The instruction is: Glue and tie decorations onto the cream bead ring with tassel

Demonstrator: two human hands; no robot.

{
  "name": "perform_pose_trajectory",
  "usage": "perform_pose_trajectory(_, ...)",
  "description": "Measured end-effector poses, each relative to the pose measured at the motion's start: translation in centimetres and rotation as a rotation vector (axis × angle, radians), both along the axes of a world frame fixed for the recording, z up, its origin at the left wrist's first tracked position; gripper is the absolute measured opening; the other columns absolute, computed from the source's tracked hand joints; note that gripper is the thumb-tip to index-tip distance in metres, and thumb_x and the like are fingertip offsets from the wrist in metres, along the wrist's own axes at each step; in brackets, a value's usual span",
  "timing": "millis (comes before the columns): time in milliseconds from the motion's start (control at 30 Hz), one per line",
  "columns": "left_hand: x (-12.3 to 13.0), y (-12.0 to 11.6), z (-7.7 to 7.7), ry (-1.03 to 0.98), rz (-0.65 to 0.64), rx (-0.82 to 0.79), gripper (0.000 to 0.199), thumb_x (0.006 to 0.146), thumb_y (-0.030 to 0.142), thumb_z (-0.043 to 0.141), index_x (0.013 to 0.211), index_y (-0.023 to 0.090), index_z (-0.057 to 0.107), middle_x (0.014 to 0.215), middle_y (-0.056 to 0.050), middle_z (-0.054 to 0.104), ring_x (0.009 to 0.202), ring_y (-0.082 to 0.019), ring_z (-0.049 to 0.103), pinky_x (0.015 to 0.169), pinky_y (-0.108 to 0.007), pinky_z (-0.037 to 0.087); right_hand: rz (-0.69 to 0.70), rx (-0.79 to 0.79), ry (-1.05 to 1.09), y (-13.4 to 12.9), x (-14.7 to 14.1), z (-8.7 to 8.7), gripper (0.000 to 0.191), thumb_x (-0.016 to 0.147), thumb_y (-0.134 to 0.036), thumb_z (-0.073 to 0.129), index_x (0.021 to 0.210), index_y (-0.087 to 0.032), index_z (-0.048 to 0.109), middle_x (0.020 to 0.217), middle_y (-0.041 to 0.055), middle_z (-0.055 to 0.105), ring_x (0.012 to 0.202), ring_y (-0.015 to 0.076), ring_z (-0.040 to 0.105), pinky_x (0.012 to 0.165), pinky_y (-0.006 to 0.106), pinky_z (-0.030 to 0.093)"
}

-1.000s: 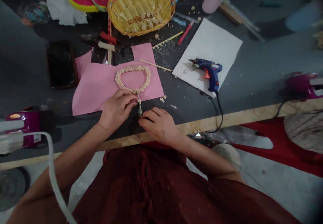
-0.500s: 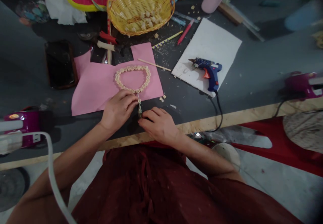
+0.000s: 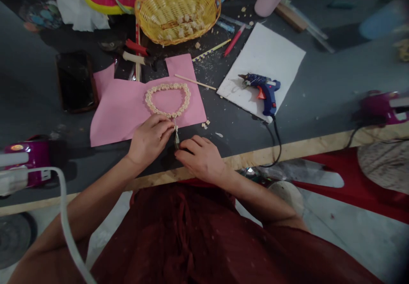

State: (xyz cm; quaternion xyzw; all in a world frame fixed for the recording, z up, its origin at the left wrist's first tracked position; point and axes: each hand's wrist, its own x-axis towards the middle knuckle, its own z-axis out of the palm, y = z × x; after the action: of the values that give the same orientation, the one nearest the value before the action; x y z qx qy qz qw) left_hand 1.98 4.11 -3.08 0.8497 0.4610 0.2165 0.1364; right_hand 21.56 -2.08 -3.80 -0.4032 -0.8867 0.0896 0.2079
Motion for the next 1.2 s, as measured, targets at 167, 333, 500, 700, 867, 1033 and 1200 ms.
perform_pose_trajectory(167, 0.0, 0.0, 0.1, -0.008, 0.007, -0.002, 0.018, 0.096, 0.025, 0.053, 0.099, 0.019, 0.07, 0.1, -0.006, 0.068, 0.094, -0.018, 0.066, 0.08, -0.03, 0.054, 0.008, -0.011, -0.003, -0.1, 0.0, -0.1, 0.013, 0.096, -0.024, 0.055, 0.097, -0.024, 0.068, 0.099, 0.0011, 0.066, 0.086, 0.018, 0.048, 0.07, 0.032, 0.035)
perform_pose_trajectory(333, -0.1, -0.1, 0.6, -0.013, 0.02, -0.001, 0.016, 0.095, 0.024, 0.055, 0.101, 0.019, 0.069, 0.101, -0.006, 0.068, 0.096, -0.018, 0.066, 0.083, -0.029, 0.054, 0.006, -0.017, -0.003, 0.0, 0.1, 0.0, 0.015, 0.096, -0.026, 0.054, 0.096, -0.024, 0.068, 0.098, 0.0013, 0.066, 0.086, 0.0184, 0.048, 0.07, 0.033, 0.036)
perform_pose_trajectory(500, -0.7, -1.5, 0.7, 0.08, -0.061, 0.022, 0.029, 0.093, 0.016, 0.045, 0.108, 0.021, 0.069, 0.105, -0.008, 0.067, 0.096, -0.021, 0.064, 0.083, -0.034, 0.055, 0.009, -0.006, -0.015, -0.1, 0.0, 0.3, 0.017, 0.096, -0.022, 0.052, 0.098, -0.023, 0.069, 0.099, 0.0031, 0.067, 0.085, 0.0183, 0.049, 0.07, 0.032, 0.039)
perform_pose_trajectory(700, -1.1, -4.2, -0.1, 0.163, -0.199, 0.087, 0.041, 0.088, 0.008, 0.043, 0.119, 0.02, 0.067, 0.107, -0.011, 0.067, 0.091, -0.024, 0.061, 0.08, -0.04, 0.055, 0.041, -0.034, 0.056, -0.2, 1.3, 1.6, 0.02, 0.095, -0.017, 0.05, 0.1, -0.017, 0.07, 0.1, 0.0064, 0.068, 0.088, 0.0177, 0.055, 0.076, 0.031, 0.048)
perform_pose_trajectory(867, -1.0, -5.3, 0.2, 0.171, -0.183, 0.074, 0.043, 0.088, 0.005, 0.043, 0.12, 0.023, 0.066, 0.112, -0.01, 0.067, 0.093, -0.024, 0.061, 0.08, -0.04, 0.053, -0.284, -0.025, 0.085, 1.7, 4.8, 2.0, 0.018, 0.096, -0.02, 0.053, 0.102, -0.019, 0.07, 0.101, 0.0076, 0.07, 0.093, 0.0195, 0.061, 0.084, 0.034, 0.051)
perform_pose_trajectory(1033, -0.7, -5.7, 0.3, 0.171, -0.195, 0.121, 0.041, 0.089, 0.005, 0.046, 0.12, 0.024, 0.063, 0.111, -0.009, 0.067, 0.091, -0.025, 0.059, 0.075, -0.04, 0.05, -0.386, -0.061, 0.012, 3.3, 5.8, 1.4, 0.02, 0.097, -0.028, 0.053, 0.103, -0.021, 0.07, 0.098, 0.0072, 0.068, 0.094, 0.0212, 0.061, 0.082, 0.036, 0.051)
perform_pose_trajectory(1200, -0.6, -5.8, 0.3, 0.195, -0.197, 0.183, 0.037, 0.089, 0.006, 0.047, 0.118, 0.023, 0.063, 0.11, -0.009, 0.067, 0.089, -0.025, 0.057, 0.071, -0.04, 0.048, -0.341, -0.038, -0.058, 4.0, 4.8, 1.1, 0.019, 0.096, -0.028, 0.055, 0.099, -0.02, 0.072, 0.094, 0.0068, 0.066, 0.088, 0.0209, 0.058, 0.082, 0.036, 0.049)
